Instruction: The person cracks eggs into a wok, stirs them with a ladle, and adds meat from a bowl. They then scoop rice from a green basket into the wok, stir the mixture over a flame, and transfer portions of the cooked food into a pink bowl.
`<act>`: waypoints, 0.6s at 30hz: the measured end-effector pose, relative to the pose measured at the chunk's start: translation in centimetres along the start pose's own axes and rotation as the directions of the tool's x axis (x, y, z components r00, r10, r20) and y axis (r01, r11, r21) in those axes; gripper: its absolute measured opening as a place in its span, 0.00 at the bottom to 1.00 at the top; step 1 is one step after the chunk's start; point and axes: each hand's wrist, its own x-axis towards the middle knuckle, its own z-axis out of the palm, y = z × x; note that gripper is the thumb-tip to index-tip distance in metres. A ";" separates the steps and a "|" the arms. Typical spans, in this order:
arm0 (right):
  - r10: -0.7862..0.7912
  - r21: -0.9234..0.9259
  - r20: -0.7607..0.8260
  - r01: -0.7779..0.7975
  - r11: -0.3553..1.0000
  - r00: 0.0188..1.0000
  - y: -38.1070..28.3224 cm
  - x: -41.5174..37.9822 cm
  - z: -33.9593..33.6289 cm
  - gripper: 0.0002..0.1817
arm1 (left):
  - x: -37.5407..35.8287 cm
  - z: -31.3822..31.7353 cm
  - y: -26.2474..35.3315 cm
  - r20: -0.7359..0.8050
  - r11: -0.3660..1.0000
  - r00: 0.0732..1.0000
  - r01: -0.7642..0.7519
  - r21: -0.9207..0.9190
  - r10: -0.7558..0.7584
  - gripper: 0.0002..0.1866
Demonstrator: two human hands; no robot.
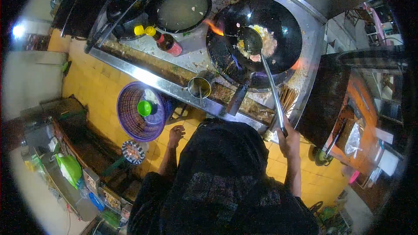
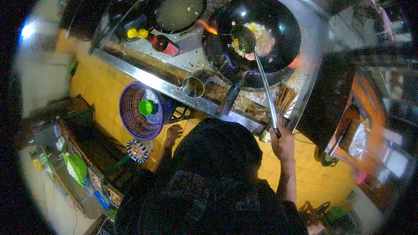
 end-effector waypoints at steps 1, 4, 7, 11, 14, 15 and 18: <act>0.077 0.008 0.034 -0.078 0.997 0.996 -0.2 -0.1 -0.1 0.26 | 0.2 -0.3 -0.2 0.058 0.990 0.998 0.030 -0.136 -0.023 0.13; 0.097 -0.017 0.075 -0.096 0.995 0.992 -0.2 -0.2 0.0 0.26 | -0.4 0.3 -0.4 0.006 0.986 0.992 -0.127 0.113 0.127 0.12; 0.093 -0.037 0.098 -0.090 0.995 0.991 -0.5 -0.1 0.0 0.26 | 0.1 0.0 -0.6 0.059 0.998 0.997 -0.039 -0.050 0.042 0.12; 0.148 -0.017 0.042 -0.147 0.989 0.988 -0.9 -0.1 0.1 0.26 | -0.2 0.5 -0.3 -0.034 1.000 0.999 0.003 0.022 -0.002 0.11; 0.079 -0.001 -0.033 -0.079 0.997 0.996 0.5 -0.1 0.8 0.27 | -0.7 0.9 0.2 -0.034 0.994 0.997 -0.067 0.091 0.070 0.10; 0.047 -0.019 -0.027 -0.047 0.999 0.999 0.9 -0.2 1.0 0.27 | -0.9 1.1 0.5 -0.061 0.991 0.997 -0.032 0.127 0.040 0.10; 0.057 -0.048 0.023 -0.056 0.997 0.998 0.7 -0.1 0.6 0.27 | -0.7 1.1 0.2 -0.097 0.987 0.995 0.017 0.161 -0.001 0.10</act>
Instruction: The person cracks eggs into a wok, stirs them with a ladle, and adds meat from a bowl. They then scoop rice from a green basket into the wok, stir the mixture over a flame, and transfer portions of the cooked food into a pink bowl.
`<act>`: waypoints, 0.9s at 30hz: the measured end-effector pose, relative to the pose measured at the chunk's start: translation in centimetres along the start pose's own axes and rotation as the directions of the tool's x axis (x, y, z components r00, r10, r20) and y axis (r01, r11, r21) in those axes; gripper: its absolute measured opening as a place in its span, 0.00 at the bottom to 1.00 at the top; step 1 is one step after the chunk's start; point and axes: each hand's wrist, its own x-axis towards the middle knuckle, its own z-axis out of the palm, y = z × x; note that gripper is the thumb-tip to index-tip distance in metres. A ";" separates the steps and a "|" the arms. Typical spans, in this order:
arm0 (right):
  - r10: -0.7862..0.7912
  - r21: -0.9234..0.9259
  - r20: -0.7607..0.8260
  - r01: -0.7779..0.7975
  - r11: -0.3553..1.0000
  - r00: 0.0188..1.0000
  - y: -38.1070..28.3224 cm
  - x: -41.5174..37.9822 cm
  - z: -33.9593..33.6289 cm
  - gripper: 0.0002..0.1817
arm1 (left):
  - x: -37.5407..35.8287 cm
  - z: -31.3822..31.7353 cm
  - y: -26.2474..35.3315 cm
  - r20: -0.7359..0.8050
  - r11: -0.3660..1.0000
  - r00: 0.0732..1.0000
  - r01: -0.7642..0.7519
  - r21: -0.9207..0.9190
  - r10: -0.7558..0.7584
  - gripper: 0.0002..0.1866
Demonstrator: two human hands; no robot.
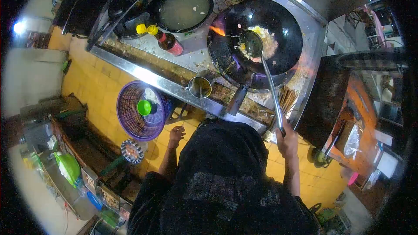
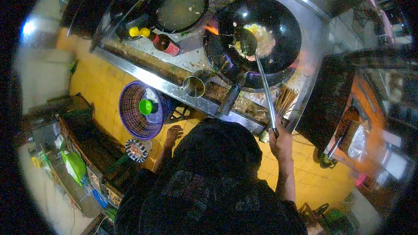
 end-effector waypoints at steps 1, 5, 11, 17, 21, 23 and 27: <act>0.040 -0.010 0.045 -0.039 0.999 0.998 -0.3 0.1 -0.3 0.27 | 0.1 -0.1 -0.2 -0.007 1.000 1.000 0.012 0.002 -0.012 0.10; 0.059 0.070 -0.006 -0.059 0.996 0.998 -1.3 0.3 -0.7 0.27 | 0.1 -0.2 -0.6 0.003 0.999 1.000 -0.026 -0.036 0.026 0.11; 0.148 0.054 0.113 -0.154 0.987 0.983 -1.7 0.4 -1.1 0.26 | 1.7 -1.2 -2.2 0.115 0.974 0.993 0.015 -0.228 0.012 0.10; 0.015 0.005 0.012 -0.015 1.000 1.000 -1.4 0.6 -0.7 0.26 | 0.4 -0.2 -1.0 0.022 0.998 0.999 -0.029 -0.053 0.030 0.09; 0.088 0.048 0.041 -0.090 0.995 0.995 -1.2 0.4 -0.6 0.25 | 0.6 -0.6 -1.7 0.046 0.995 0.999 -0.003 -0.102 0.008 0.10; 0.077 0.038 0.051 -0.079 0.996 0.996 -0.5 0.5 -0.3 0.26 | 0.7 -0.6 -1.9 0.059 0.989 0.998 -0.008 -0.150 0.017 0.10; 0.022 -0.034 -0.014 -0.022 0.999 1.000 -1.1 1.2 -0.3 0.25 | 0.6 -0.5 -2.1 0.048 0.997 0.998 -0.036 -0.064 0.039 0.11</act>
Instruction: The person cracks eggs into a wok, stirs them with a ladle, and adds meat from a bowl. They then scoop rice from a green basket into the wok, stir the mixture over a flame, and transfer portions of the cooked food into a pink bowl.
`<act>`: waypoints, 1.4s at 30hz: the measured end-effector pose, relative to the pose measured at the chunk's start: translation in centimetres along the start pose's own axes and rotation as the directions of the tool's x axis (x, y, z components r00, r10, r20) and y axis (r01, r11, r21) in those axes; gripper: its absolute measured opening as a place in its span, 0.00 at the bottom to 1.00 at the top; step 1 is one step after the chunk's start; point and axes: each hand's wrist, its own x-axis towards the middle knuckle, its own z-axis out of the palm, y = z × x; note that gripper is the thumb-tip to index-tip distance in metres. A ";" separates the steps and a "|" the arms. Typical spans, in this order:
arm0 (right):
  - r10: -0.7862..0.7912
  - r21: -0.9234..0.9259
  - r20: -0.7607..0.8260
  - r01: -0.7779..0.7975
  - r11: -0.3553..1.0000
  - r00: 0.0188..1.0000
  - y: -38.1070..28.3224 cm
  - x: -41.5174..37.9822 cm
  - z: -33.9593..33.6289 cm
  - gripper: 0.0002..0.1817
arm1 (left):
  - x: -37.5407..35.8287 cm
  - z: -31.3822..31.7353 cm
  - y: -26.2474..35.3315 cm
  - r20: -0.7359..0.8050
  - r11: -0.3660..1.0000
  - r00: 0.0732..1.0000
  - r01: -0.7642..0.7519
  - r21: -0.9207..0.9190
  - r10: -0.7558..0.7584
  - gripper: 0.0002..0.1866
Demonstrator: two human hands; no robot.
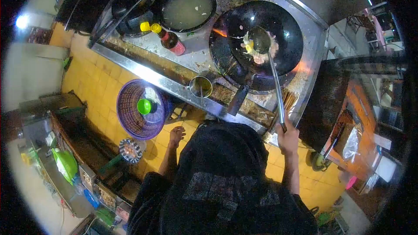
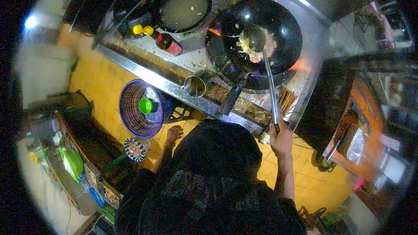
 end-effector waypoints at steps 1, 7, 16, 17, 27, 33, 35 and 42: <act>0.025 0.059 -0.035 -0.023 0.998 0.999 -0.5 0.1 -0.2 0.24 | -0.1 0.1 0.2 0.009 0.999 0.999 -0.033 0.041 0.033 0.12; -0.063 0.084 -0.014 0.064 0.994 0.998 1.0 0.5 -0.5 0.26 | -0.7 0.4 1.1 -0.029 0.998 0.999 0.036 -0.058 -0.037 0.12; -0.006 -0.108 0.002 0.006 0.994 1.000 -1.7 1.8 -2.3 0.24 | 0.6 -0.6 -1.1 0.041 0.986 0.999 -0.020 -0.163 0.027 0.11; -0.004 -0.053 0.072 0.008 0.999 0.997 -1.6 2.5 -2.7 0.25 | 1.0 -0.9 -1.3 0.115 0.972 0.992 -0.021 -0.233 0.049 0.12; 0.022 -0.209 0.064 -0.009 0.978 0.998 1.6 4.6 -0.4 0.26 | -0.1 -1.9 -4.4 -0.008 0.993 1.000 -0.004 -0.120 0.003 0.15; 0.128 -0.350 0.033 -0.108 0.930 0.991 -3.5 2.4 -1.6 0.24 | -1.4 -3.0 -5.9 -0.127 0.991 0.987 0.086 -0.104 -0.099 0.12; -0.056 -0.213 0.071 0.070 0.974 0.996 -2.0 3.9 -1.9 0.24 | -1.7 -3.5 -6.8 -0.089 0.987 0.994 0.043 -0.152 -0.057 0.12; -0.067 -0.402 0.061 0.086 0.912 0.996 -1.5 3.9 -0.7 0.25 | -2.1 -4.4 -7.8 -0.046 0.946 0.996 0.055 -0.320 -0.074 0.13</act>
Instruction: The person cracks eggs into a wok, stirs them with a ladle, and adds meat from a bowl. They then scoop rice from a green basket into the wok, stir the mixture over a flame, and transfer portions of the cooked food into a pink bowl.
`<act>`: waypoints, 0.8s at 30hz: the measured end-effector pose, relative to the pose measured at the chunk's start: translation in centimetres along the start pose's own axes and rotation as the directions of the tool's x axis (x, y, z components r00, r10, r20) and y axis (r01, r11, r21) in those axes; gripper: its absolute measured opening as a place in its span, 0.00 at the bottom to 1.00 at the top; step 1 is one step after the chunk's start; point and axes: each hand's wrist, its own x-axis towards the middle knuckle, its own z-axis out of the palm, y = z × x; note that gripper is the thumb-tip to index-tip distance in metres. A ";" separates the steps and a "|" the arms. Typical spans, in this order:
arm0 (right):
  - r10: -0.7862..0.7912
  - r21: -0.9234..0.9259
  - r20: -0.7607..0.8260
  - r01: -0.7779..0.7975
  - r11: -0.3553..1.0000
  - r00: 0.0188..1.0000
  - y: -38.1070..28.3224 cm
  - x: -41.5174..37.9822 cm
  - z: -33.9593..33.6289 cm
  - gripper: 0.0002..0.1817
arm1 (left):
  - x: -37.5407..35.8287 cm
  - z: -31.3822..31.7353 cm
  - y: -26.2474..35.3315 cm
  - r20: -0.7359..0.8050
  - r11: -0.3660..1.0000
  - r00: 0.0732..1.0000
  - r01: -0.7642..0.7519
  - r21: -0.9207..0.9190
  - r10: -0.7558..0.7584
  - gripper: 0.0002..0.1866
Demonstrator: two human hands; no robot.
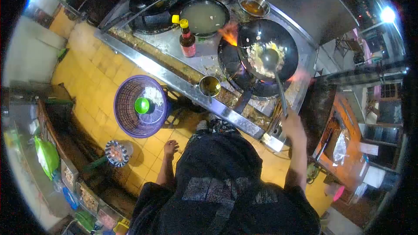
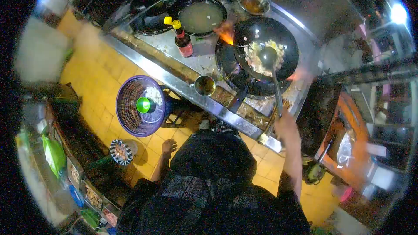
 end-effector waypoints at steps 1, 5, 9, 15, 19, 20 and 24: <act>0.024 0.071 0.027 -0.026 0.997 0.999 0.2 0.8 -0.2 0.25 | -0.1 0.1 0.1 0.005 1.000 1.000 0.009 0.009 -0.009 0.13; 0.171 0.066 -0.095 -0.165 0.984 0.981 -1.1 1.7 2.7 0.25 | 0.5 -0.2 -0.4 0.046 0.988 0.999 0.013 0.155 -0.020 0.11; 0.089 0.002 0.062 -0.089 0.996 0.994 -3.9 -0.3 -1.7 0.26 | -0.8 0.8 0.0 -0.129 0.995 0.991 -0.014 0.101 0.027 0.09; 0.097 -0.127 -0.069 -0.105 0.986 0.993 -1.6 1.5 1.3 0.25 | -0.9 -0.7 -0.6 -0.094 0.993 0.995 0.035 0.109 -0.024 0.09; 0.135 -0.138 0.076 -0.124 0.983 0.988 -5.1 0.2 -4.4 0.27 | -1.6 -1.0 -0.6 -0.084 0.996 0.996 0.012 0.093 -0.004 0.11; 0.183 -0.166 0.031 -0.175 0.970 0.983 -6.3 0.0 -5.8 0.27 | -1.7 -0.9 -0.6 -0.086 0.996 0.996 0.012 0.087 -0.004 0.11; 0.230 -0.073 -0.046 -0.233 0.970 0.972 -6.6 0.9 -6.1 0.26 | -1.5 -1.1 -0.5 -0.136 0.991 0.991 0.034 0.129 -0.016 0.11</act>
